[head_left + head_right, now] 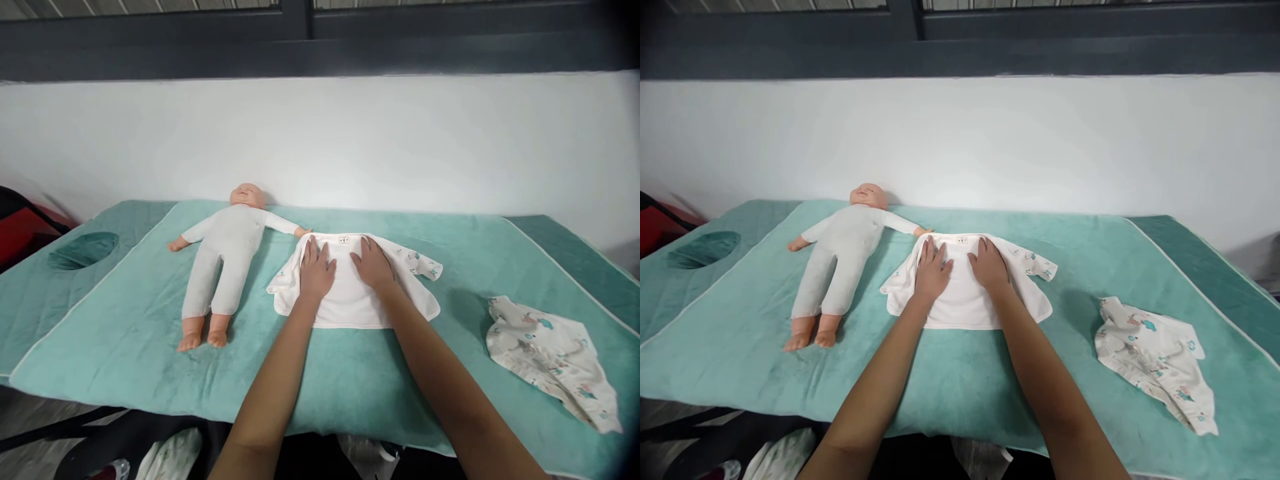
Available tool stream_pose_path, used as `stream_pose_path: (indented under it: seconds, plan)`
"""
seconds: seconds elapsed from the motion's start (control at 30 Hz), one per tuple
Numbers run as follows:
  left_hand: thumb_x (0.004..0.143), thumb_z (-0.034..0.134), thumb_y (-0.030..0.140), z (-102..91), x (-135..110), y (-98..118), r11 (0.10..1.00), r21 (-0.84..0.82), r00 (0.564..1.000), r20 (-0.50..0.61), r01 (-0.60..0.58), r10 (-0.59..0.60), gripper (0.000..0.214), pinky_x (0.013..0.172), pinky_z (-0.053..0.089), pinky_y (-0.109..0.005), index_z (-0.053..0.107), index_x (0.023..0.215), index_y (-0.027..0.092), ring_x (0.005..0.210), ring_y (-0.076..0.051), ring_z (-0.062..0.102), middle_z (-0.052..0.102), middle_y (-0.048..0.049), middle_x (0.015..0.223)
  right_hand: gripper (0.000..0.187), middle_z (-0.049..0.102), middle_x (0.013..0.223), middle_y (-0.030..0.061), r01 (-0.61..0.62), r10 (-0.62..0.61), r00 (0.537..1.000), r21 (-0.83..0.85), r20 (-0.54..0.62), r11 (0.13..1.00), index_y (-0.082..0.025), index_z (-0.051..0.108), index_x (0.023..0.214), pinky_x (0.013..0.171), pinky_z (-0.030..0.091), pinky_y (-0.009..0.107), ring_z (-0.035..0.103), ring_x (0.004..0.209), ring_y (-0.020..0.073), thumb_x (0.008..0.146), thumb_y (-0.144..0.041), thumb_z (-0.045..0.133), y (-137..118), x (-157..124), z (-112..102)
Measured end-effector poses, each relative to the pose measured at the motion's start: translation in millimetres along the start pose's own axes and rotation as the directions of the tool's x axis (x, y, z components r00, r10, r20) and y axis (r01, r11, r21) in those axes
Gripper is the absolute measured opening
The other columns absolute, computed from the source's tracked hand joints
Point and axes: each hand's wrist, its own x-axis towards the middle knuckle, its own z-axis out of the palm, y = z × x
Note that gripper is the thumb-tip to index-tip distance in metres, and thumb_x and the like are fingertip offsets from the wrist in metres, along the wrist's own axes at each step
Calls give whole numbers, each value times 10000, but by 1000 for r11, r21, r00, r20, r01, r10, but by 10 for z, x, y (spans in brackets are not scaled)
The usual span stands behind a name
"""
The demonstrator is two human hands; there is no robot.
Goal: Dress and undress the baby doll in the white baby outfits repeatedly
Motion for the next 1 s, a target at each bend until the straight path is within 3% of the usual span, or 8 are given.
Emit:
stream_pose_path:
  seconds: [0.23,0.47,0.6,0.77,1.0]
  plan:
    - [967,454,431,-4,17,-1,999,2,999,41,34,-34,550,1215,288,-518,447,1478,230,1550,-301,131,136,-89,1677,725,229,1640,151,-28,27,990,4,136,1000,-68,250,1563,1194,281,396,259,1495,298,1007,-531,301,3,13,23]
    - [987,384,458,3,23,25,996,33,988,128,86,-89,517,1179,321,-567,488,1456,268,1534,-314,195,184,-81,1666,660,339,1594,173,23,-18,993,-38,113,999,-26,346,1518,1191,271,362,328,1465,276,1024,-459,287,7,3,31]
    - [991,379,435,-10,21,54,995,49,985,142,92,-98,526,1186,304,-570,470,1474,245,1529,-320,212,217,-106,1653,540,425,1544,174,91,-86,995,-102,51,991,-47,480,1436,1185,268,378,387,1430,261,1029,-338,277,-90,-133,11]
    - [991,380,393,-29,10,85,993,59,984,143,100,-108,523,1198,288,-554,470,1473,210,1527,-314,221,230,-124,1646,634,285,1612,186,197,-185,975,-92,124,976,-28,389,1501,1217,196,427,251,1505,281,1032,-444,294,-219,-393,45]
    - [983,392,351,-26,-8,58,994,77,991,106,77,-85,527,1220,278,-502,487,1444,111,1509,-297,276,306,-158,1613,728,167,1649,149,67,-49,985,-102,163,993,-66,289,1558,1226,152,481,151,1536,277,1019,-553,240,-193,-419,-12]
